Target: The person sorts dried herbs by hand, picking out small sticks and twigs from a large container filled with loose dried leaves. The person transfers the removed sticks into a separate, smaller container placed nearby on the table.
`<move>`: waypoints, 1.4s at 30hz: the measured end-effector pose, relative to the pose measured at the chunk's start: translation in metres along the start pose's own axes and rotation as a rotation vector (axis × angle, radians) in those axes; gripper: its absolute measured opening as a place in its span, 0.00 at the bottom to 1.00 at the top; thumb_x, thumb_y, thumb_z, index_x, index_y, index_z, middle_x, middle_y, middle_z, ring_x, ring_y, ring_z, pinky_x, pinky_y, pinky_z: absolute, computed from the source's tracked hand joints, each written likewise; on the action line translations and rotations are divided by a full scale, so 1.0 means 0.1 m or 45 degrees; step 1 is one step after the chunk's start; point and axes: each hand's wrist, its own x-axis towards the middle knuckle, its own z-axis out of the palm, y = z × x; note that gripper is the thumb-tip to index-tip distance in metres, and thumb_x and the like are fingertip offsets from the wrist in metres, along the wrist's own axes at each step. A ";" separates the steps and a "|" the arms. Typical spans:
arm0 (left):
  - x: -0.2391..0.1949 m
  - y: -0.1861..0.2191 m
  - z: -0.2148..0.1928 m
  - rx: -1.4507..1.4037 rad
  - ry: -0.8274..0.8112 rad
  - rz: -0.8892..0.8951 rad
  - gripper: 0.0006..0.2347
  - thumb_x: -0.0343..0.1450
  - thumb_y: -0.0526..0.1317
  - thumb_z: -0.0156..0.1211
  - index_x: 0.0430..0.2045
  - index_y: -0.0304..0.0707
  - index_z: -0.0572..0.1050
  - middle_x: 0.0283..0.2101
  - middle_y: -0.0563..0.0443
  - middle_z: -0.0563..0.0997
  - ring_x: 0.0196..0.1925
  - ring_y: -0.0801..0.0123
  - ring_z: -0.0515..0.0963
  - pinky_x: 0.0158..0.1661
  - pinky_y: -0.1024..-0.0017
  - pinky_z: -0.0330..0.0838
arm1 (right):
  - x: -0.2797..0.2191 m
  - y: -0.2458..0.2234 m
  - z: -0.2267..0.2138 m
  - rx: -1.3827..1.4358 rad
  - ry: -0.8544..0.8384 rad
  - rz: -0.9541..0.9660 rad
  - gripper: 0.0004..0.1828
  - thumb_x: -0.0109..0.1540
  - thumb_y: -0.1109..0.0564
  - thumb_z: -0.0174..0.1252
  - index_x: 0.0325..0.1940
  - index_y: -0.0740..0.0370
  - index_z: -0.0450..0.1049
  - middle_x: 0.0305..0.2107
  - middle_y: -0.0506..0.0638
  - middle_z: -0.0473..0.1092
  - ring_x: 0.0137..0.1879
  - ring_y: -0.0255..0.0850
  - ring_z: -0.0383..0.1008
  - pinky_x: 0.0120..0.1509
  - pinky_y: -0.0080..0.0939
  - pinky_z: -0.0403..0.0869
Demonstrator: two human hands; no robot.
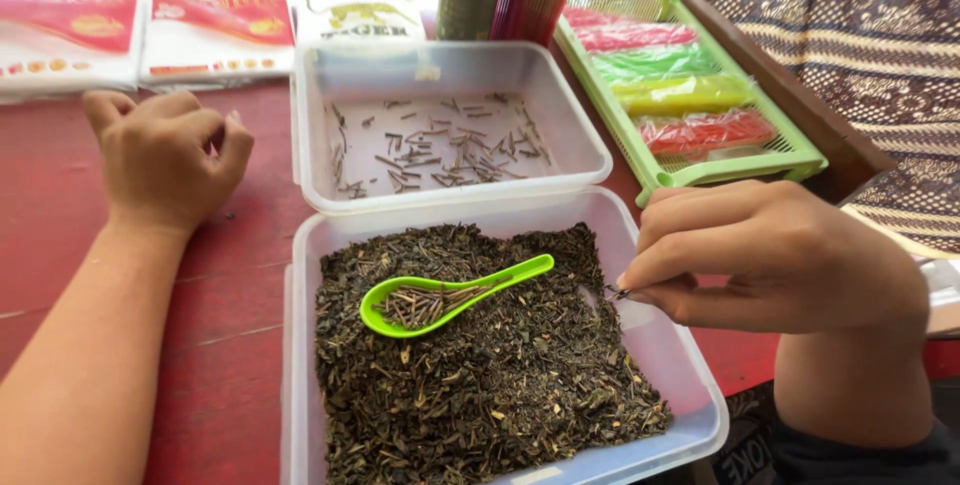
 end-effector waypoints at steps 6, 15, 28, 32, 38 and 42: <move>0.08 0.09 -0.05 -0.137 0.094 -0.078 0.19 0.77 0.39 0.61 0.11 0.47 0.67 0.22 0.59 0.70 0.22 0.62 0.57 0.44 0.59 0.53 | 0.21 -0.09 -0.02 0.082 0.035 -0.023 0.02 0.62 0.64 0.59 0.37 0.63 0.76 0.27 0.49 0.73 0.30 0.38 0.74 0.36 0.34 0.74; 1.00 1.65 -1.63 -1.178 0.009 0.322 0.04 0.70 0.38 0.68 0.32 0.46 0.77 0.31 0.60 0.78 0.32 0.74 0.76 0.51 0.66 0.54 | 0.25 -0.01 0.03 0.203 0.161 -0.049 0.01 0.60 0.65 0.60 0.36 0.67 0.76 0.26 0.52 0.72 0.31 0.40 0.75 0.39 0.36 0.75; 0.94 2.12 -1.95 -1.239 -0.002 0.496 0.01 0.77 0.36 0.57 0.39 0.42 0.73 0.36 0.54 0.74 0.37 0.62 0.77 0.47 0.60 0.56 | 0.25 -0.01 0.09 0.329 0.191 -0.070 0.03 0.61 0.63 0.60 0.37 0.67 0.75 0.26 0.52 0.71 0.29 0.41 0.72 0.38 0.37 0.73; 0.93 2.12 -1.95 -1.252 0.004 0.479 0.01 0.77 0.36 0.55 0.37 0.42 0.72 0.34 0.55 0.73 0.35 0.62 0.76 0.45 0.61 0.55 | 0.26 0.01 0.12 0.309 0.207 -0.079 0.05 0.61 0.61 0.60 0.37 0.67 0.76 0.25 0.52 0.71 0.29 0.41 0.73 0.38 0.37 0.73; 0.92 2.03 -1.86 -1.235 0.015 0.448 0.02 0.75 0.37 0.59 0.36 0.43 0.72 0.33 0.55 0.74 0.35 0.62 0.77 0.45 0.61 0.55 | 0.31 0.02 0.16 0.286 0.199 -0.068 0.05 0.62 0.61 0.59 0.36 0.67 0.76 0.25 0.51 0.71 0.29 0.41 0.73 0.37 0.37 0.73; 0.95 1.81 -1.64 -1.113 0.122 0.403 0.04 0.71 0.35 0.63 0.30 0.45 0.73 0.32 0.58 0.80 0.32 0.71 0.75 0.46 0.65 0.54 | 0.38 0.01 0.15 0.209 0.138 -0.037 0.02 0.62 0.65 0.59 0.37 0.64 0.77 0.25 0.49 0.72 0.27 0.35 0.71 0.32 0.30 0.69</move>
